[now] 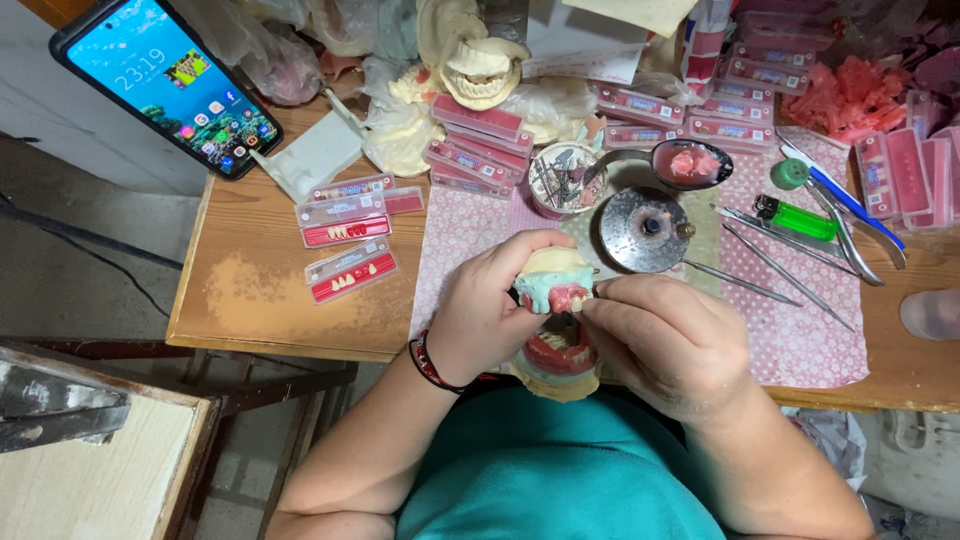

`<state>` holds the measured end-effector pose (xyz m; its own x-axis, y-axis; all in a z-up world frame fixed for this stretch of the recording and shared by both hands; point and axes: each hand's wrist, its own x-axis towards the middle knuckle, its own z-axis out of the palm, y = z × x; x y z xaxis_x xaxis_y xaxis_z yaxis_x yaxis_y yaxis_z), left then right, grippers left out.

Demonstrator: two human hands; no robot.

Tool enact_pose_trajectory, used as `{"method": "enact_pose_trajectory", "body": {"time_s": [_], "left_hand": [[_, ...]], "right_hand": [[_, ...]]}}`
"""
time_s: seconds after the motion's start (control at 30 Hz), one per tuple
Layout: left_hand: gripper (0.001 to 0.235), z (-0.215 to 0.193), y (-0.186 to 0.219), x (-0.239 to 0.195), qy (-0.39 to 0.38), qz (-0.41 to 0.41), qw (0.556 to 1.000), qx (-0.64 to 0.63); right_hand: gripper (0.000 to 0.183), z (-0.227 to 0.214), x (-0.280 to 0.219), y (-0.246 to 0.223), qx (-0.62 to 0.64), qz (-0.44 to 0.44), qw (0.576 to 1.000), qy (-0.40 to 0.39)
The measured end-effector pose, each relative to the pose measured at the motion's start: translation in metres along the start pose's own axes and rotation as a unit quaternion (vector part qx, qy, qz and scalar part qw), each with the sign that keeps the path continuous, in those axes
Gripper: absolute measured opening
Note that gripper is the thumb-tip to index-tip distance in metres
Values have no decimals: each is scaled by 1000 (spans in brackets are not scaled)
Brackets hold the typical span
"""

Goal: Modeling and adjusting a dental prosthesis on a plaster cast using hand tools

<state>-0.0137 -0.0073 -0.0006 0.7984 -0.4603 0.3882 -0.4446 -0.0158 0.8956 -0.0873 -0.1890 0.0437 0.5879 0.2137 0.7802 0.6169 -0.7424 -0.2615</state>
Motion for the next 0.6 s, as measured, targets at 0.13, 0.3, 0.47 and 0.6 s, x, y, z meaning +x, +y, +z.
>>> {"method": "enact_pose_trajectory", "body": {"time_s": [0.13,0.3,0.47,0.6], "left_hand": [[45,0,-1,0,-1,1,1000,6],[46,-1,0,0,0,3,1000,3],[46,0,-2,0,-4,1,1000,1],[46,0,-4,-1,-8,0,1000,-4]], "right_hand": [[7,-3,-2,-1,-3,12,1000,-17],[5,-7,1,-6,-12,48,998,-42],[4,-9,5,-8,-7,51,997,-57],[3,-15,13,-10,9,66,994,-87]]}}
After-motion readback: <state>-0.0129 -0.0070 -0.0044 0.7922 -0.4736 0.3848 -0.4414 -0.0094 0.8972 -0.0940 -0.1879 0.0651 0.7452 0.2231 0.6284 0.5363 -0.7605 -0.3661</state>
